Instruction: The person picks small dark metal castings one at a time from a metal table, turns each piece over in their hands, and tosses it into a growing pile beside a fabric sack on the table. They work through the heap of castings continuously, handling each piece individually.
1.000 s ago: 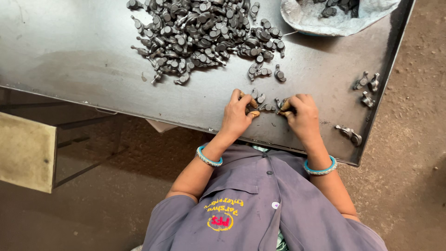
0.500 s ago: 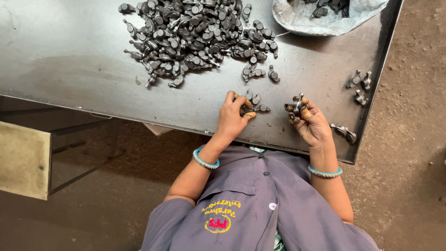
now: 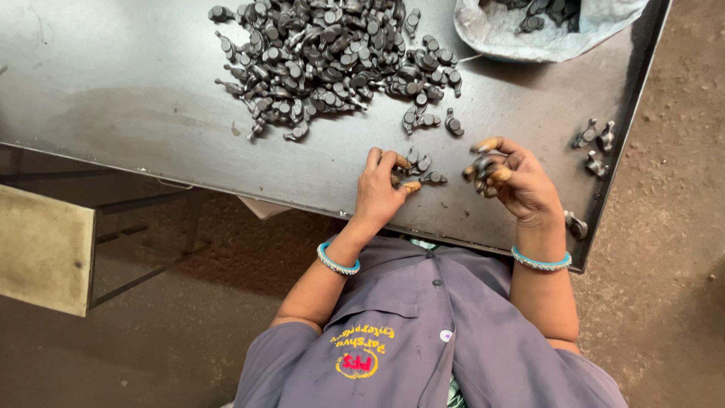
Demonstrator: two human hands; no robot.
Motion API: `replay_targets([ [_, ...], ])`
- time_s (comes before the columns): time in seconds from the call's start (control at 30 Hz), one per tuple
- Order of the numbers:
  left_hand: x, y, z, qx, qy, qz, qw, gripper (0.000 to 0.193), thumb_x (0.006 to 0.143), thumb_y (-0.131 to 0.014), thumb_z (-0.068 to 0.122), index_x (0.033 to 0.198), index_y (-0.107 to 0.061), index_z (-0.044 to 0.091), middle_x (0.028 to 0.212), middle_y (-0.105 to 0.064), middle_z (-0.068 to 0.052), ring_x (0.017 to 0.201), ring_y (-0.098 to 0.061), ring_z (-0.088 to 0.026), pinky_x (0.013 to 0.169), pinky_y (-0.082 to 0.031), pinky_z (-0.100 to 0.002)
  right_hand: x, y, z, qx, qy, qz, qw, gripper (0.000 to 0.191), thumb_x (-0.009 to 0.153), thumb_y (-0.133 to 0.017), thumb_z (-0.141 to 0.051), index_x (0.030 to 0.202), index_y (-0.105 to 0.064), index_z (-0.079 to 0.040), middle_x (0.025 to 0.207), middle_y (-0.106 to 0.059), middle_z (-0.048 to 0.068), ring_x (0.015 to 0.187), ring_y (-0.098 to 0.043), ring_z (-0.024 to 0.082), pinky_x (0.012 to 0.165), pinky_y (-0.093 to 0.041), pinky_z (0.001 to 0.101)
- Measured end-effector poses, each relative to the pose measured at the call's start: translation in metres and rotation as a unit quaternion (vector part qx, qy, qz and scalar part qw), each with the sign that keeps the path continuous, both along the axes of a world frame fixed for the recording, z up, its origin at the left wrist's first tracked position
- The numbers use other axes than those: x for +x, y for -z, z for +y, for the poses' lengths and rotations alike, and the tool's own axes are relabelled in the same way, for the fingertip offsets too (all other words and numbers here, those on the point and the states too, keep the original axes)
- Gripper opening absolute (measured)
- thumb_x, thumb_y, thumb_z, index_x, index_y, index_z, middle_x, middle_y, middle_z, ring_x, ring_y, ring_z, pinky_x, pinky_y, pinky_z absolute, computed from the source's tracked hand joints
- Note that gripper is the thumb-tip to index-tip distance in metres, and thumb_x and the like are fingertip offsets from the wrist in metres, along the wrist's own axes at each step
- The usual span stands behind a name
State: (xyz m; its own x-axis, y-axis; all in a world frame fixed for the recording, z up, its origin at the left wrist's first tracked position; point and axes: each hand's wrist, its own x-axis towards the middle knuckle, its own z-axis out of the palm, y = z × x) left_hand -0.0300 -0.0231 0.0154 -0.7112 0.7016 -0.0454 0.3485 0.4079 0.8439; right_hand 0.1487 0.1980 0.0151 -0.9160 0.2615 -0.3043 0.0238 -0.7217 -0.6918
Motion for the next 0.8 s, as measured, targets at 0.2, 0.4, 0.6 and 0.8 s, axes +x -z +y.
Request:
replay_targets([
  [0.2, -0.003, -0.001, -0.002, 0.029, 0.005, 0.009, 1.0, 0.038, 0.07, -0.087, 0.009, 0.101, -0.065, 0.008, 0.105, -0.057, -0.011, 0.088, -0.065, -0.035, 0.073, -0.053, -0.045, 0.003, 0.026, -0.01, -0.084, 0.129, 0.065, 0.986, 0.049, 0.082, -0.084, -0.007, 0.124, -0.059, -0.006, 0.124, -0.071, 0.02, 0.104, -0.072, 0.032, 0.086, -0.061, 0.0351],
  [0.4, -0.001, 0.002, 0.001, 0.046, 0.007, 0.005, 0.999, 0.039, 0.071, -0.088, 0.012, 0.101, -0.064, 0.007, 0.104, -0.057, -0.012, 0.089, -0.066, -0.035, 0.074, -0.054, -0.045, 0.016, 0.035, -0.021, -0.084, 0.155, 0.035, 0.984, 0.046, 0.086, -0.081, 0.0, 0.127, -0.062, -0.003, 0.123, -0.071, 0.018, 0.112, -0.071, 0.034, 0.097, -0.059, 0.0436],
  [0.6, 0.004, -0.011, 0.008, 0.063, 0.013, 0.011, 0.998, 0.025, 0.086, -0.079, 0.008, 0.106, -0.065, 0.006, 0.109, -0.058, -0.012, 0.089, -0.068, -0.033, 0.074, -0.056, -0.041, 0.02, 0.03, -0.026, -0.06, 0.149, 0.03, 0.987, 0.046, 0.086, -0.08, 0.0, 0.128, -0.061, 0.001, 0.115, -0.073, 0.016, 0.109, -0.072, 0.029, 0.102, -0.059, 0.0457],
  [0.8, 0.024, -0.042, 0.025, 0.122, 0.05, -0.061, 0.989, 0.036, 0.084, -0.079, 0.011, 0.117, -0.064, 0.005, 0.109, -0.056, -0.012, 0.083, -0.067, -0.03, 0.071, -0.057, -0.038, 0.02, 0.024, -0.031, -0.018, 0.136, -0.002, 0.991, 0.04, 0.087, -0.077, 0.002, 0.124, -0.061, 0.006, 0.115, -0.074, 0.019, 0.102, -0.074, 0.026, 0.095, -0.061, 0.0398],
])
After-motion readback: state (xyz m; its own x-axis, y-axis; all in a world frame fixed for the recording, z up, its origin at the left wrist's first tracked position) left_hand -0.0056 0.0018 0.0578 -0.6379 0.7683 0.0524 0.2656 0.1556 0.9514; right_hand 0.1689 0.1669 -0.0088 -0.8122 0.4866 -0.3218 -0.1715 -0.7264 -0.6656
